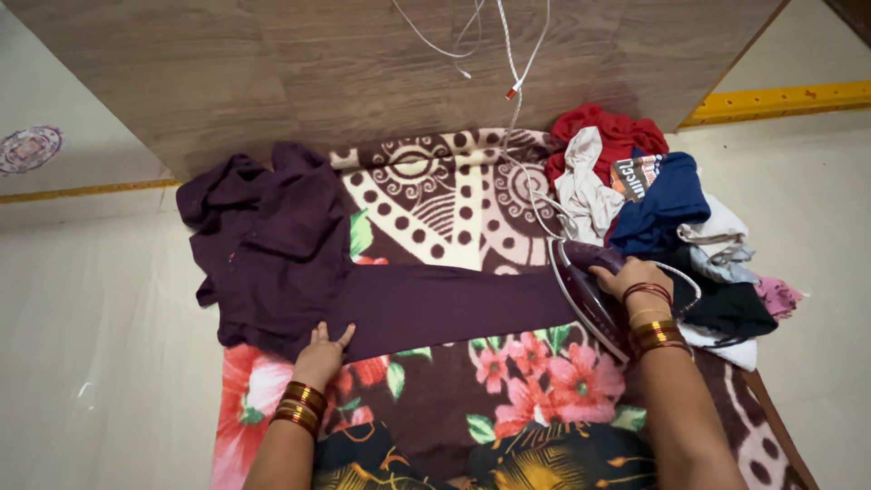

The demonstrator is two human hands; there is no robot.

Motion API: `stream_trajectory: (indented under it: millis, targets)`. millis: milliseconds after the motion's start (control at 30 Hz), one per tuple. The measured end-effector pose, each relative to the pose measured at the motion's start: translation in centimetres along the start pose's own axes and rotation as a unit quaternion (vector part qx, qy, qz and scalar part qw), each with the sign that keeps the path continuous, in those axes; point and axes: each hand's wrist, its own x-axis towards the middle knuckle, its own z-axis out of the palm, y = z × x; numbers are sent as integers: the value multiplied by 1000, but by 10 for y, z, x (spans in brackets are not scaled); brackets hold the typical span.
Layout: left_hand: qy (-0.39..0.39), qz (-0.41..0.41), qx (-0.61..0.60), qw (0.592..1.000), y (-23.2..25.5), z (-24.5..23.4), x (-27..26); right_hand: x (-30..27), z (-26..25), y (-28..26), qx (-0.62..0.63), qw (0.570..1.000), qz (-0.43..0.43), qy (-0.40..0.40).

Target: The person irons a dark purple garment on a patterned mat on the floor. They repeatedly smooth the fabric with their hands and use an electric iron to press different sections, including the sleeves and body, before folding the garment.

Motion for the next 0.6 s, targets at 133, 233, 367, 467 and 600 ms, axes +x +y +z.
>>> stream_trajectory:
  millis: [133,233,367,467,600]
  targets:
    - [24,16,5,1000,-2,1,3,9,7,-9,22,999,30,-35]
    - [14,5,3,1000,-2,4,3,14,11,-29,56,994,81,-52]
    - [44,11,15,999,-3,10,9,4,23,-53,95,986,131,-49]
    - [35,9,6,999,-3,13,10,-7,30,-53,109,985,124,-39]
    - [16,-2,2,1000,-1,10,11,-22,42,-40,99,992,75,-20]
